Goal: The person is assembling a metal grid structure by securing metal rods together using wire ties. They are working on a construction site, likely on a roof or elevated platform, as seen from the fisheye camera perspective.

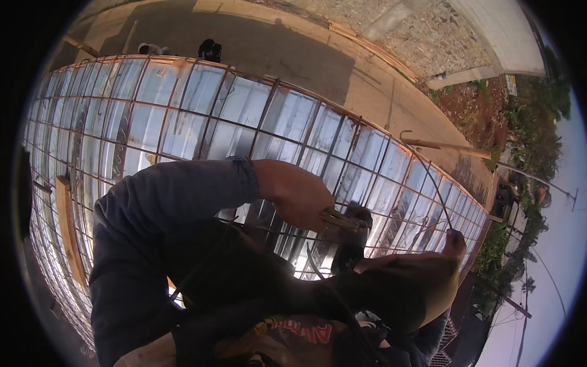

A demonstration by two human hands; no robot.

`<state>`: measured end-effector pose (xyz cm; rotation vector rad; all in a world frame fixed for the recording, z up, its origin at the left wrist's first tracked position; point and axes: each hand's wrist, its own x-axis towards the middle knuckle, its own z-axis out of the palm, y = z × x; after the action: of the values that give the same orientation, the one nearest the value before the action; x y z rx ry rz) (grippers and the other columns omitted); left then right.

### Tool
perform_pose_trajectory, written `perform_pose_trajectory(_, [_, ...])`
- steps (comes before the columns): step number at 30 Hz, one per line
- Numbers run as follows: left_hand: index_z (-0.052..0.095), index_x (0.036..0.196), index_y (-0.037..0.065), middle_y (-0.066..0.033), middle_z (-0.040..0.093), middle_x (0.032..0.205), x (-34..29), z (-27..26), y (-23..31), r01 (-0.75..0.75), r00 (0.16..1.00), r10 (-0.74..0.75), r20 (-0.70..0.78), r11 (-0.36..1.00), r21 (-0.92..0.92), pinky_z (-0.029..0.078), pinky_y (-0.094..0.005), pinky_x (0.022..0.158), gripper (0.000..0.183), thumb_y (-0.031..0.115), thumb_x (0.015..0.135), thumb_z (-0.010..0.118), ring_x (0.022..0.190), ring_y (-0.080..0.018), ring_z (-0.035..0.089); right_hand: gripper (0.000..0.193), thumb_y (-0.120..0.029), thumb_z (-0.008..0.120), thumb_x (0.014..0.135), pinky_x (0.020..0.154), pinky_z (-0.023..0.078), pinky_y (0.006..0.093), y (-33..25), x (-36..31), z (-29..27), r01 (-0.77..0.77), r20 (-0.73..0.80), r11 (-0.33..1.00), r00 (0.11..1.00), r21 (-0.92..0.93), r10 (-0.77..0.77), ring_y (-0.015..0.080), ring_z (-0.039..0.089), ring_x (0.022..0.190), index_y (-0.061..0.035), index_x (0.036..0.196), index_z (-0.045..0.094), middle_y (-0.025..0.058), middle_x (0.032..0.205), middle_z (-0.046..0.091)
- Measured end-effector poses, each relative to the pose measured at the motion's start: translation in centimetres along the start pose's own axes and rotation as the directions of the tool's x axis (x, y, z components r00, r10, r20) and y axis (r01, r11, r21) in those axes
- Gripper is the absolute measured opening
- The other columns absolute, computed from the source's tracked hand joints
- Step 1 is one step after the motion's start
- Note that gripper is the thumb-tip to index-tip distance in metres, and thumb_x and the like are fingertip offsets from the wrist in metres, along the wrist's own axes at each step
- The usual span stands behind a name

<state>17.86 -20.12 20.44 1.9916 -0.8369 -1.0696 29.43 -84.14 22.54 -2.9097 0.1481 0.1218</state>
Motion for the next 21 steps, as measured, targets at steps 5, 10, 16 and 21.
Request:
perform_pose_trajectory(5, [0.074,0.120,0.001,-0.0233,0.078,0.099,1.5,0.3,1.1,0.128,0.984,-0.140,0.108,0.986,0.107,0.058,-0.0560,0.090,0.047,0.044,0.103,0.065,0.100,-0.0431,0.076,0.044,-0.004,0.058,0.109,0.069,0.046,0.0292,-16.5,-1.1,-0.2,-0.188,0.256,0.538,0.965,0.822,-0.054,0.0073,0.051,0.073,-0.0016,0.152,0.058,0.0021,0.107,0.064])
perform_pose_trajectory(10, [0.071,0.114,0.000,-0.0223,0.076,0.092,0.6,0.8,2.7,0.340,0.938,-0.339,0.068,0.940,0.005,0.058,-0.0564,0.085,0.043,0.041,0.102,0.067,0.092,-0.0443,0.076,0.043,-0.004,0.057,0.113,0.073,0.054,0.0294,-21.6,3.6,10.7,-0.112,0.234,0.333,0.907,0.936,-0.352,0.0106,0.059,0.076,0.0021,0.155,0.053,0.0148,0.136,0.070])
perform_pose_trajectory(16, [0.070,0.110,-0.001,-0.0239,0.074,0.083,0.4,2.5,2.0,0.543,0.836,-0.548,0.001,0.828,-0.137,0.057,-0.0569,0.080,0.041,0.039,0.100,0.069,0.083,-0.0471,0.074,0.046,-0.006,0.055,0.115,0.092,0.062,0.0387,-28.4,7.7,22.0,-0.429,0.425,0.088,0.808,0.899,-0.407,0.0183,0.072,0.095,-0.0038,0.161,0.049,0.0133,0.153,0.064])
perform_pose_trajectory(21, [0.070,0.110,-0.002,-0.0257,0.076,0.092,-0.1,3.6,2.3,0.744,0.641,-0.768,0.011,0.617,-0.257,0.058,-0.0569,0.083,0.042,0.039,0.102,0.069,0.089,-0.0475,0.075,0.053,-0.004,0.068,0.109,0.083,0.067,0.0324,-29.1,9.5,30.4,-0.518,0.564,0.233,0.696,0.823,-0.445,0.0194,0.076,0.098,0.0037,0.158,0.049,0.0186,0.144,0.065])
